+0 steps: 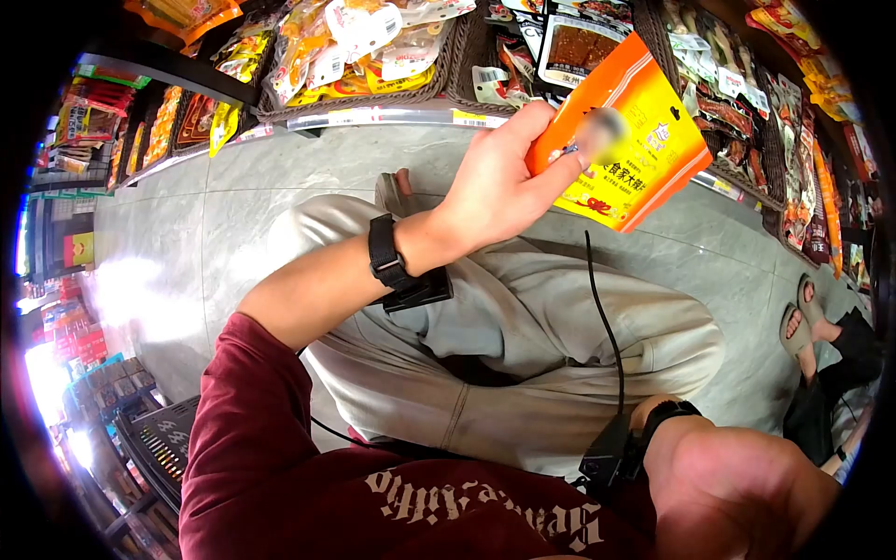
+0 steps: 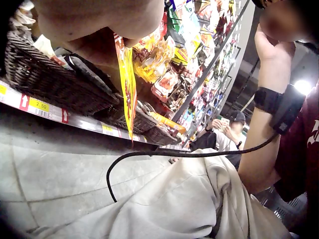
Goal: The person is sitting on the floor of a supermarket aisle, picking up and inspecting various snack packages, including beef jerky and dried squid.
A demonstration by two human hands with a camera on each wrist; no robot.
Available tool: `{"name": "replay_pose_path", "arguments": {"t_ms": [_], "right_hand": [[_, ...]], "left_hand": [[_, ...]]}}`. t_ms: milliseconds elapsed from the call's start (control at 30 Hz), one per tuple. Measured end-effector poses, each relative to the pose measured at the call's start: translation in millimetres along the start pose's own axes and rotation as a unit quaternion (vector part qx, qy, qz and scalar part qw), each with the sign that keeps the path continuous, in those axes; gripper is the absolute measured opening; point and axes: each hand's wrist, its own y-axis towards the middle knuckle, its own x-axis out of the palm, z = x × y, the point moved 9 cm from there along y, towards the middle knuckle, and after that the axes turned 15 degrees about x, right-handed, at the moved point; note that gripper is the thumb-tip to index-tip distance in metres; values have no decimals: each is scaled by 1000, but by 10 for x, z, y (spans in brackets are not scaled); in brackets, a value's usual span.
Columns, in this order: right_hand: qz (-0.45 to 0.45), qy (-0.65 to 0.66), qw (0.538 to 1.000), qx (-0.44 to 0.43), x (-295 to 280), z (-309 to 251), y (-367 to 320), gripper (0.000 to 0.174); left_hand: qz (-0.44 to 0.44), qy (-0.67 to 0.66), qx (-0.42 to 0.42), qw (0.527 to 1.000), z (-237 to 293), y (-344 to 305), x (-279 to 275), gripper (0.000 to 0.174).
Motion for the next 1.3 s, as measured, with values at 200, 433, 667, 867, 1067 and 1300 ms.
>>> {"name": "replay_pose_path", "arguments": {"t_ms": [200, 433, 667, 867, 1067, 1300], "right_hand": [[-12, 29, 999, 21, 31, 24, -31, 21], [-23, 73, 996, 51, 109, 31, -104, 27], [-79, 202, 969, 119, 40, 88, -98, 31], [-63, 118, 989, 60, 139, -9, -149, 34], [-94, 124, 983, 97, -15, -183, -71, 38], [-83, 179, 975, 104, 165, 126, -144, 39]], "left_hand": [[-2, -1, 16, 1000, -66, -19, 20, 26], [-7, 7, 11, 1000, 79, 5, 8, 26], [-4, 9, 8, 1000, 84, 5, 7, 27], [-12, 18, 9, 1000, 69, 0, -1, 27], [-13, 25, 10, 1000, 96, 6, -6, 27], [-2, 19, 24, 1000, 66, -7, 9, 27]]}}
